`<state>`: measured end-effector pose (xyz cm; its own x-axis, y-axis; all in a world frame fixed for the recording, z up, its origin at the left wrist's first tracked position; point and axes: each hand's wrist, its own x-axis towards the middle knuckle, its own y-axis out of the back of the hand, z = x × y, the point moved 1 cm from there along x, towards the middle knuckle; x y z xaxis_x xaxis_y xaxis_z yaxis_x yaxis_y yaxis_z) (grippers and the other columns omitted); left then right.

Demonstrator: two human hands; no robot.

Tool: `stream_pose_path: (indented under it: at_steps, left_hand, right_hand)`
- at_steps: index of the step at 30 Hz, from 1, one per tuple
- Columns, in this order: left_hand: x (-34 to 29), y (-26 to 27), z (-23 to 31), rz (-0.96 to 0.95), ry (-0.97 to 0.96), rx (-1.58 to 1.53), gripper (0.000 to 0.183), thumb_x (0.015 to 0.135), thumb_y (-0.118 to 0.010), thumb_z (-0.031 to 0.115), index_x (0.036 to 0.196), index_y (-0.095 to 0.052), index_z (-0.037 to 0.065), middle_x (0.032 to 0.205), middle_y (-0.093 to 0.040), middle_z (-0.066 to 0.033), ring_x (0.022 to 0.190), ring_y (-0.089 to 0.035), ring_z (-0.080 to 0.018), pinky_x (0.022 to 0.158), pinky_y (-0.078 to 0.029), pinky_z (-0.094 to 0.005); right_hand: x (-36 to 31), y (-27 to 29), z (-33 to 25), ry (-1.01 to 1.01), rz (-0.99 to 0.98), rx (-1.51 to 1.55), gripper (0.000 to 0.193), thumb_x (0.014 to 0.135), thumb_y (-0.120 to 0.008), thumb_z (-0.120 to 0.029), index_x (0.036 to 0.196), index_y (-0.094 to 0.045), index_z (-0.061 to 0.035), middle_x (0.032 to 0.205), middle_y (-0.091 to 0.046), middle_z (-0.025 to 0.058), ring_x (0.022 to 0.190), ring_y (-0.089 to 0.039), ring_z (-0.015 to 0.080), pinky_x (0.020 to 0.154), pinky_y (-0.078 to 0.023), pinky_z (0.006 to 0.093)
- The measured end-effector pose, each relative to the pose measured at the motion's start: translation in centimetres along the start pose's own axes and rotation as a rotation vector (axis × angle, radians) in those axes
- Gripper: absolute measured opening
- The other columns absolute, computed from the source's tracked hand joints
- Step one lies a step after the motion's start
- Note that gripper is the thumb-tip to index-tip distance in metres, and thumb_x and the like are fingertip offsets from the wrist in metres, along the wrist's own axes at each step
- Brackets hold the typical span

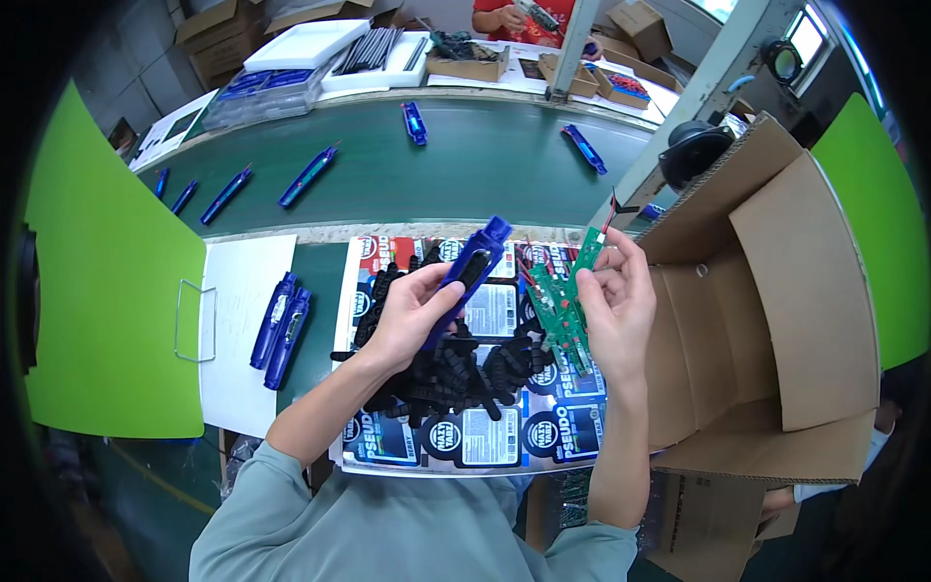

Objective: The person repeatedly picks up a blue plastic casing and a green circuit board, inserts the board into the casing, and places the assembled unit on the table. This process is repeated multiple times throughout the clip.

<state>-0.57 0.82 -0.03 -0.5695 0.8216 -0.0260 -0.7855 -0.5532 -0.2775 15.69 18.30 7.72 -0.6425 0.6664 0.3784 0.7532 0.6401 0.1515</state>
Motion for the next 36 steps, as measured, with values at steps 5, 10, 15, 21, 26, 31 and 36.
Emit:
stream_pose_path:
  at_steps: [5,10,15,21,26,31,36]
  left_hand:
    - [-0.6,0.5,1.0,-0.03,0.011,-0.206,0.037,0.107,-0.053,0.026,0.134,-0.059,0.001,0.093,-0.07,-0.0042,0.08,-0.065,-0.0071,0.072,-0.055,-0.0235]
    - [-0.9,0.0,0.8,-0.013,-0.106,-0.21,0.037,0.106,-0.054,0.024,0.136,-0.058,0.002,0.104,-0.071,-0.0043,0.086,-0.065,-0.0063,0.075,-0.055,-0.0241]
    - [-1.4,0.4,1.6,-0.054,-0.101,-0.21,0.038,0.107,-0.053,0.021,0.136,-0.058,-0.003,0.112,-0.068,-0.0054,0.097,-0.061,-0.0064,0.086,-0.05,-0.0239]
    - [-1.1,0.7,1.1,-0.048,-0.133,-0.2,0.037,0.106,-0.054,0.023,0.137,-0.059,0.002,0.109,-0.07,-0.0034,0.092,-0.064,-0.0054,0.081,-0.054,-0.0248]
    - [-0.8,0.5,0.7,-0.043,-0.157,-0.191,0.038,0.106,-0.054,0.023,0.137,-0.059,0.001,0.11,-0.071,-0.0036,0.092,-0.064,-0.0052,0.08,-0.054,-0.0249]
    - [-0.7,0.1,0.8,-0.029,-0.139,-0.158,0.037,0.106,-0.054,0.022,0.136,-0.06,0.0,0.106,-0.071,-0.0036,0.088,-0.065,-0.006,0.075,-0.055,-0.0239]
    - [-0.8,-0.7,0.2,-0.033,-0.166,-0.121,0.036,0.105,-0.055,0.017,0.135,-0.059,-0.002,0.112,-0.069,-0.0051,0.094,-0.064,-0.0069,0.083,-0.054,-0.025]
  right_hand:
    - [-2.0,-5.5,-3.3,0.036,0.077,0.131,0.026,0.095,-0.064,0.002,0.119,-0.055,0.0035,0.099,-0.064,0.007,0.085,-0.063,0.0093,0.073,-0.052,0.0228]
    - [-2.7,-7.8,-3.2,0.112,0.033,0.123,0.025,0.094,-0.065,0.003,0.117,-0.057,0.0045,0.099,-0.066,0.0094,0.085,-0.067,0.0117,0.076,-0.054,0.0245]
    - [-2.9,-9.0,-1.8,0.133,0.032,0.058,0.024,0.093,-0.067,0.003,0.116,-0.06,0.0056,0.097,-0.068,0.0107,0.083,-0.07,0.0127,0.074,-0.056,0.0252]
    - [-3.0,-9.3,-1.3,0.112,0.007,0.056,0.023,0.093,-0.067,0.003,0.115,-0.06,0.0059,0.096,-0.069,0.0109,0.082,-0.07,0.0124,0.074,-0.055,0.0247]
    - [-3.0,-9.1,-1.5,0.105,-0.028,0.046,0.022,0.093,-0.067,0.003,0.114,-0.06,0.0063,0.095,-0.068,0.0106,0.081,-0.07,0.0121,0.072,-0.055,0.0239]
    - [-1.8,-8.1,-1.7,0.158,-0.045,-0.177,0.022,0.088,-0.072,0.0,0.109,-0.065,0.0031,0.095,-0.066,0.0093,0.074,-0.062,0.0125,0.066,-0.05,0.027]
    - [-1.4,-8.8,-1.7,0.333,0.078,-0.461,0.028,0.081,-0.076,-0.002,0.108,-0.067,-0.0025,0.095,-0.052,0.0086,0.076,-0.053,0.0185,0.07,-0.046,0.0332]
